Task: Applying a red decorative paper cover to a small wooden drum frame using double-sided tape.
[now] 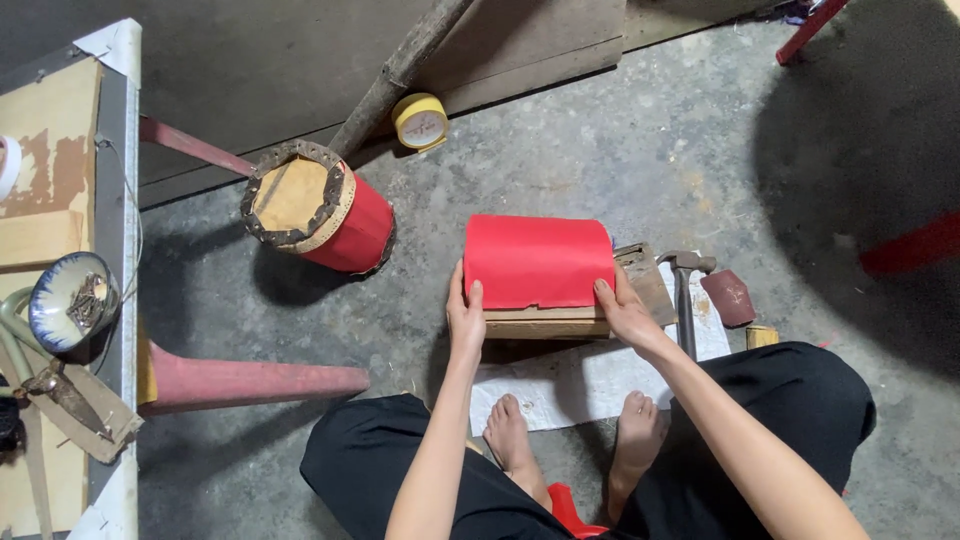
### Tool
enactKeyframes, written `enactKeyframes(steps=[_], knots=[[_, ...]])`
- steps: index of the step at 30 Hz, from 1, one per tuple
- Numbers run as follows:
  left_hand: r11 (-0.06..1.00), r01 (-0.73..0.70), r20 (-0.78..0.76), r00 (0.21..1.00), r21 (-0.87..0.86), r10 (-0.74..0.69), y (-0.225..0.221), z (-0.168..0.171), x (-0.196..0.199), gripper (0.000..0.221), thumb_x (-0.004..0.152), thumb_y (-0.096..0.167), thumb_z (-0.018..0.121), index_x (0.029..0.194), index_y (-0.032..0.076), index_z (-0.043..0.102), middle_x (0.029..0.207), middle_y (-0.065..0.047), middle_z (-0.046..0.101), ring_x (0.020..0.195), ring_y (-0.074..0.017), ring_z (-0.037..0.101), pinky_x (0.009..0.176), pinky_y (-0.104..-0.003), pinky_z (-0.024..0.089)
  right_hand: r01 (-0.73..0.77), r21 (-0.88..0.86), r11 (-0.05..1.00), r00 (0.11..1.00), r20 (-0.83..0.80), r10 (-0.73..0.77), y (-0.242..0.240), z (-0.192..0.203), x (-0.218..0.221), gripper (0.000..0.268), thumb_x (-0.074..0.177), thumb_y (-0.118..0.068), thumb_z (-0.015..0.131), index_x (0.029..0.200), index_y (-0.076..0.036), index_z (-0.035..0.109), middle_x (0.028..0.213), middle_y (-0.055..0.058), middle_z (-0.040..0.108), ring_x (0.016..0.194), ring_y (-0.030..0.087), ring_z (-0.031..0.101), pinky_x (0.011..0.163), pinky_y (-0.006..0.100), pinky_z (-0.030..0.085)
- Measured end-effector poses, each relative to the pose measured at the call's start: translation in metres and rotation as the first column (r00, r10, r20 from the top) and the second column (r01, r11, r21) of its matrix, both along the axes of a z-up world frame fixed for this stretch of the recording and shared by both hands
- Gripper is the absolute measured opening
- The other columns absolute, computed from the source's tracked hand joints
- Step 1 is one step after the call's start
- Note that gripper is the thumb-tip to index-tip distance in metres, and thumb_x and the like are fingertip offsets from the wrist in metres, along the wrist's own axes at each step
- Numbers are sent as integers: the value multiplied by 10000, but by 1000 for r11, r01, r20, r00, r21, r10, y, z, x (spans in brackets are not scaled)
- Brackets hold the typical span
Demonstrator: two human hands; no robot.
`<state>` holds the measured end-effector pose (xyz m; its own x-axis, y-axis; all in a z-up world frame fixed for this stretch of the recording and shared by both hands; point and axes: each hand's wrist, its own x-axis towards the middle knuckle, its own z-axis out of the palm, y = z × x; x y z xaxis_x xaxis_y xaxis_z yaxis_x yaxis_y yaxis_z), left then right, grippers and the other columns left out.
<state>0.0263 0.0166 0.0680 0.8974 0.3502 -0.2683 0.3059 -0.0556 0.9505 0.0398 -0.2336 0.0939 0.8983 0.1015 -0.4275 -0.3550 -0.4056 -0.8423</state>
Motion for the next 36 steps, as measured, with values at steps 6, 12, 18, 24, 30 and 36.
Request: enactKeyframes(steps=[6,12,18,24,30,36], knots=[[999,3,94,996,40,-7,-3,-4,-2,516,1087,159,447,1589,87,351,1620,-189,360,1520,-319,295,1246,-459,243,-1,-24,1000,1000,-20,1,1,5,0,618,1073,-430,356,1630,-179,260,1529,371,393,1468,496,320,1226,600,216],[997,14,117,993,70,-22,1,-18,-1,513,1094,188,441,1593,113,354,1621,-152,375,1515,-279,312,1247,-440,250,24,-28,999,997,-71,-26,8,32,3,678,1050,-474,396,1631,-164,233,1570,355,343,1488,489,290,1235,592,212],[995,2,126,992,102,-15,2,-24,-2,520,1081,161,461,1588,98,360,1611,-189,377,1510,-314,309,1244,-459,246,60,-22,998,996,-64,-61,6,20,8,842,982,-518,553,1644,-157,179,1589,362,302,1497,495,267,1234,599,203],[992,-26,142,990,124,8,1,-24,0,596,1066,181,513,1619,128,298,1610,-228,349,1512,-374,288,1236,-512,230,33,-37,999,999,-38,-35,9,19,10,782,1003,-513,525,1633,-178,207,1549,377,354,1457,520,325,1217,608,245],[861,70,65,991,503,-118,-17,3,-2,1156,774,552,840,1642,168,181,1626,-241,240,1490,-453,283,1222,-587,186,41,-29,999,999,-27,-41,6,14,8,784,995,-541,534,1627,-201,219,1516,401,382,1438,533,353,1215,616,262],[787,178,-110,984,591,-140,-28,6,-2,1333,624,577,915,1650,226,139,1649,-219,165,1434,-515,319,1176,-641,202,25,-8,1000,999,22,-25,0,2,5,814,1002,-472,542,1635,-142,150,1572,362,327,1477,493,311,1232,585,246]])
